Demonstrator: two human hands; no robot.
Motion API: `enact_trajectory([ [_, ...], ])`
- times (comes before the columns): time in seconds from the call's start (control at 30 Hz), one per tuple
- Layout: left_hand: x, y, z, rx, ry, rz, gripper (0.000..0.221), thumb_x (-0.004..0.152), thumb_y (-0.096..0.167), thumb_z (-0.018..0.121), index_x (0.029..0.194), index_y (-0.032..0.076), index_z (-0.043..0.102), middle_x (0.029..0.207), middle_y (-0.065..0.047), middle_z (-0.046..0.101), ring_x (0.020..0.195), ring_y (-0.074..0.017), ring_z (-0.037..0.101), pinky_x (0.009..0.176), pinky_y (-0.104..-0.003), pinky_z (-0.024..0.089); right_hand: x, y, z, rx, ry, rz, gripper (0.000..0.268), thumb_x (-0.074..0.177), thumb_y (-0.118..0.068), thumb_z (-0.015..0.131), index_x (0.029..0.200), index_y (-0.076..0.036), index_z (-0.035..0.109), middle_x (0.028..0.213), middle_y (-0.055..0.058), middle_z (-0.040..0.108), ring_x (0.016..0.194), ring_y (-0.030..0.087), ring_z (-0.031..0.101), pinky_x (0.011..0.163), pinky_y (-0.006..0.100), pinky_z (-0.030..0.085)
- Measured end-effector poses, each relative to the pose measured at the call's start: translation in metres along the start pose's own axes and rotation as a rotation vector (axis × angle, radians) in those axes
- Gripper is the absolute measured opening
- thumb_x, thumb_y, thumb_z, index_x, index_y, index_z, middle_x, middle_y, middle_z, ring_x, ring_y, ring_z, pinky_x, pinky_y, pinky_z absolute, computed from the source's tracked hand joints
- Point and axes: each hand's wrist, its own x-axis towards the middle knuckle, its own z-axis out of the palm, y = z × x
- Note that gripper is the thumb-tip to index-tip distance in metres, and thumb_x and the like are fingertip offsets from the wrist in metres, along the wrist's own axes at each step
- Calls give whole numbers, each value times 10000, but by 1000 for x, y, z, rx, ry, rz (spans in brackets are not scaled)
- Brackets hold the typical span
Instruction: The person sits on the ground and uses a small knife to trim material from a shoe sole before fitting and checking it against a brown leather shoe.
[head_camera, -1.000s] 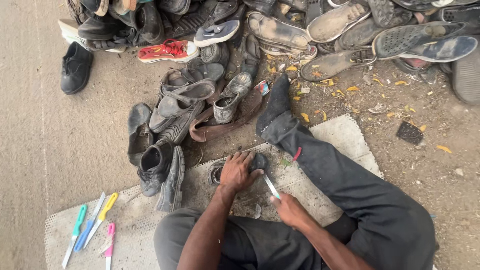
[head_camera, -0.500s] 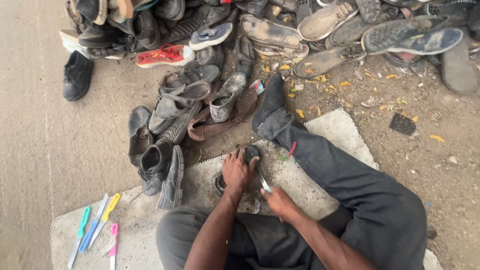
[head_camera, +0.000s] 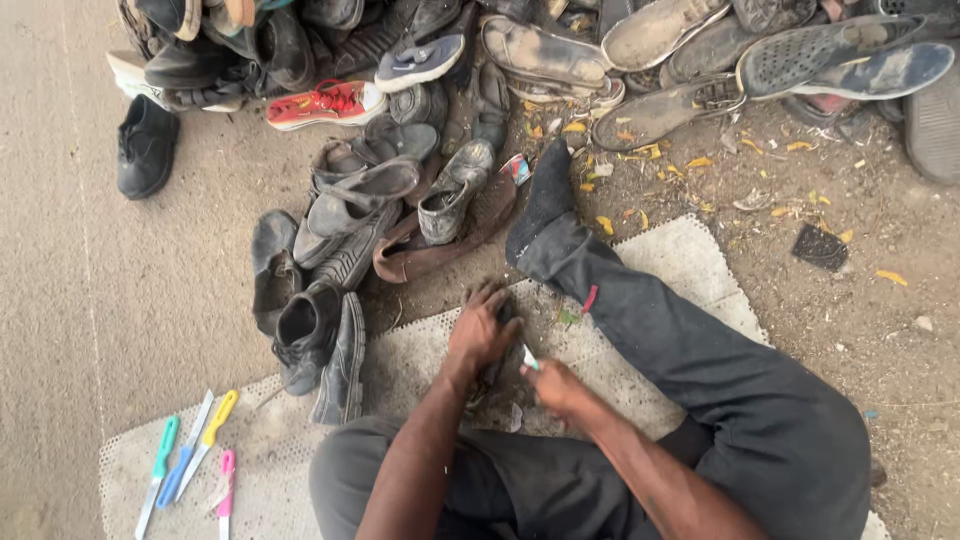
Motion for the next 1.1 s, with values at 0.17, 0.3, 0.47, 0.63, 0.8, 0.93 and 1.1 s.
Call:
enact_trajectory([
  [0.17, -4, 5, -2, -10, 15, -64, 612, 876, 367, 727, 1406, 99, 578, 1559, -138, 470, 1518, -304, 324, 1277, -482, 155, -34, 34, 29, 78, -57, 48, 330, 1061, -406, 513, 996, -85, 551, 565, -7, 458, 343, 122, 389, 310, 343, 342],
  [0.3, -3, -1, 2, -74, 61, -28, 623, 869, 362, 744, 1409, 96, 582, 1548, -146, 484, 1486, -311, 387, 1272, -476, 170, -15, 28, 22, 189, -133, 50, 322, 1065, -412, 498, 907, -132, 487, 554, -22, 411, 343, 100, 328, 293, 325, 300],
  [0.47, -2, 0, 0, -17, 48, -136, 630, 861, 354, 737, 1414, 102, 572, 1562, -127, 472, 1488, -293, 385, 1288, -456, 157, -6, 19, 28, 140, -78, 58, 343, 1060, -421, 508, 901, -118, 501, 541, -14, 398, 338, 110, 328, 297, 331, 303],
  [0.63, -3, 15, -6, 50, 5, -141, 614, 907, 369, 696, 1434, 100, 534, 1570, -115, 446, 1536, -288, 283, 1282, -503, 86, -48, 37, 41, 118, -83, 65, 302, 1048, -408, 507, 910, -142, 549, 547, -19, 406, 350, 106, 344, 311, 321, 294],
  [0.8, -3, 10, 1, 32, 0, -164, 626, 930, 414, 664, 1458, 121, 497, 1595, -117, 402, 1531, -268, 271, 1266, -535, 54, -19, 18, 25, 247, -194, 145, 308, 1055, -418, 520, 896, -155, 494, 546, -24, 384, 357, 92, 307, 312, 308, 288],
  [0.93, -8, 9, 4, 4, 44, -162, 623, 920, 391, 681, 1455, 119, 515, 1580, -134, 435, 1537, -290, 271, 1286, -513, 79, -30, 26, 41, 187, -119, 84, 310, 1055, -410, 521, 885, -155, 475, 552, -17, 414, 353, 95, 328, 308, 313, 292],
  [1.1, -5, 9, -1, -21, 86, -140, 576, 903, 329, 691, 1418, 106, 562, 1519, -151, 506, 1525, -325, 315, 1281, -524, 127, -49, 39, 40, 177, -155, 119, 320, 1053, -390, 535, 876, -129, 481, 532, -7, 400, 333, 114, 326, 293, 331, 280],
])
